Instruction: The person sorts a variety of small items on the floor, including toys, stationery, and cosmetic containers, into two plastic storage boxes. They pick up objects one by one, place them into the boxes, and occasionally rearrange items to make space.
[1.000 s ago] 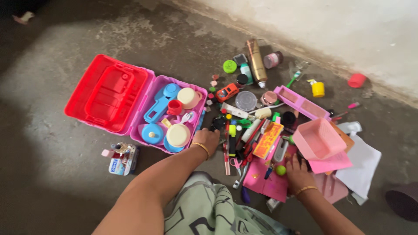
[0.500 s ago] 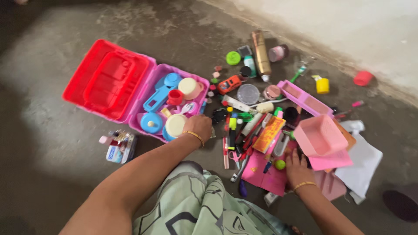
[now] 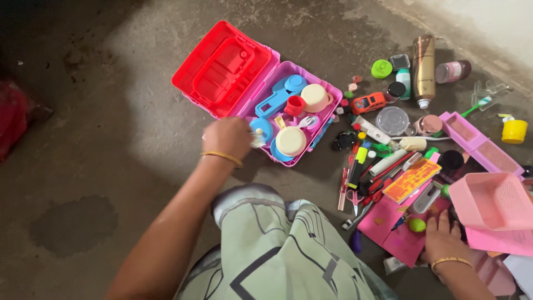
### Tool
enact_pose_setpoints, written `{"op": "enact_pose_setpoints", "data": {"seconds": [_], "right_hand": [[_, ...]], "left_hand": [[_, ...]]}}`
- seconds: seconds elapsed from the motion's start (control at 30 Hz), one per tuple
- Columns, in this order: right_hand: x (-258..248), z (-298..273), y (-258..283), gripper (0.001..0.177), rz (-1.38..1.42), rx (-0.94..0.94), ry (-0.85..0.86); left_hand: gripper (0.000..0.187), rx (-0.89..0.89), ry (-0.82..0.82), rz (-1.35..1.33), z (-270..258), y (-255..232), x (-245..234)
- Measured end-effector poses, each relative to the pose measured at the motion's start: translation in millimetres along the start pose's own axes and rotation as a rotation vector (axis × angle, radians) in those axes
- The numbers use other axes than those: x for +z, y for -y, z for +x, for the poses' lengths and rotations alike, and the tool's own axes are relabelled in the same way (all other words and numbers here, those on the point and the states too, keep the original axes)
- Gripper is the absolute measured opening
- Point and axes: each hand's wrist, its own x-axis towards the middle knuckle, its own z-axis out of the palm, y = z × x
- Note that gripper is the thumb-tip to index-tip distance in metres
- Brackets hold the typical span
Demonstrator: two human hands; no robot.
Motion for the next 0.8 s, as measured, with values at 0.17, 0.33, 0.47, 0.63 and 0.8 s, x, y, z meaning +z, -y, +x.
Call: {"op": "enact_pose_setpoints", "data": {"seconds": [0.17, 0.33, 0.47, 0.63, 0.8], "right_hand": [[2.4, -1.1, -2.2, 0.115, -0.041, -0.01, -0.017], [3.4, 1.7, -0.3, 0.113, -0.05, 0.009, 0.006], [1.9, -2.2, -1.2, 0.115, -0.051, -0.019, -0.024], [-9.9, -4.4, 4.9, 0.114, -0.021, 0.026, 0.04], [21.1, 11.1, -10.3, 0.113, -0.012, -0.024, -0.036]], "left_hand": [[0.02, -0.214, 0.063, 0.09, -13.8, 58.4, 4.5], [0.022, -0.34, 0.099, 0.07, -10.7, 89.5, 31.0], [0.02, -0.356, 0.105, 0.068, -8.7, 98.7, 44.7], [0.02, -0.377, 0.103, 0.027, -11.1, 94.2, 37.5], [0.037, -0.276, 0.078, 0.134, -17.1, 64.2, -19.5]]}}
